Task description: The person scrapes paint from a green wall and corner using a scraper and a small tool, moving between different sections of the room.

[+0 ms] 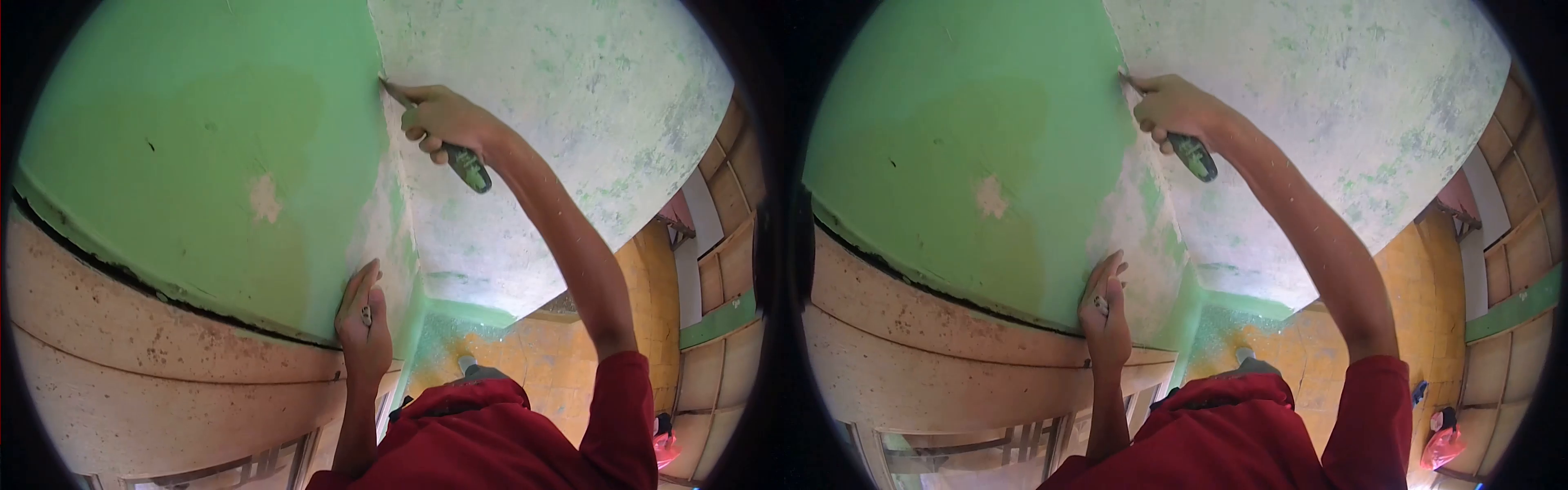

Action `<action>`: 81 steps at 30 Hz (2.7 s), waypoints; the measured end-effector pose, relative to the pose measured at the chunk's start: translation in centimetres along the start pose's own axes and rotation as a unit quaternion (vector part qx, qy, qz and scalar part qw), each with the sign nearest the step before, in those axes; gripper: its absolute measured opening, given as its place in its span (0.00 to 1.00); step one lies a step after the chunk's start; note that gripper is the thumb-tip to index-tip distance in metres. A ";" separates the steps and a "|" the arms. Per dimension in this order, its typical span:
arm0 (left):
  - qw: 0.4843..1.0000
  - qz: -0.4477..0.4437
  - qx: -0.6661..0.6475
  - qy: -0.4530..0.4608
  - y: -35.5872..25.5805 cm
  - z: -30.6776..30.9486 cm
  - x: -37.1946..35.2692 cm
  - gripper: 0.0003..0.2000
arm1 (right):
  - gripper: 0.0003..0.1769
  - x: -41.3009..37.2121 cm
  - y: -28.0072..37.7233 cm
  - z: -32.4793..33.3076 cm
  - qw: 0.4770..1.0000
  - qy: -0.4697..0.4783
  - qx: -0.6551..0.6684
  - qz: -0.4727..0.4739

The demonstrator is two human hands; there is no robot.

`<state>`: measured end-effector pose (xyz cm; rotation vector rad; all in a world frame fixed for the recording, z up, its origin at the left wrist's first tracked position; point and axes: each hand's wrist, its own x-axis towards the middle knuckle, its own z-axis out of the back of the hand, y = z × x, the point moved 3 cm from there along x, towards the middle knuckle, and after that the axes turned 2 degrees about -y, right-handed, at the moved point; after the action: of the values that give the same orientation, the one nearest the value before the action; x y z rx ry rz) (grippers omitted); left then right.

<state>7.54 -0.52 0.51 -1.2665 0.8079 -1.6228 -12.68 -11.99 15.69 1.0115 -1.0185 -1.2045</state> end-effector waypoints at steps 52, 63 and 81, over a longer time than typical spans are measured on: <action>0.940 0.189 -0.285 0.017 0.7 -12.5 6.0 0.23 | 0.22 -8.9 -18.1 -1.2 0.876 0.107 0.449 -0.141; 0.981 0.087 -0.145 -0.093 -1.7 -12.2 11.1 0.21 | 0.33 -7.6 -16.3 2.1 0.972 0.099 0.213 0.010; 0.972 0.006 -0.018 -0.232 -2.9 -13.5 18.9 0.16 | 0.35 2.7 -17.3 -0.8 0.967 0.017 0.175 0.184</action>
<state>-7.57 -17.25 6.66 -1.5821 0.5494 -1.2312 -15.68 -16.11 -1.07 1.0495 -1.3551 -0.7131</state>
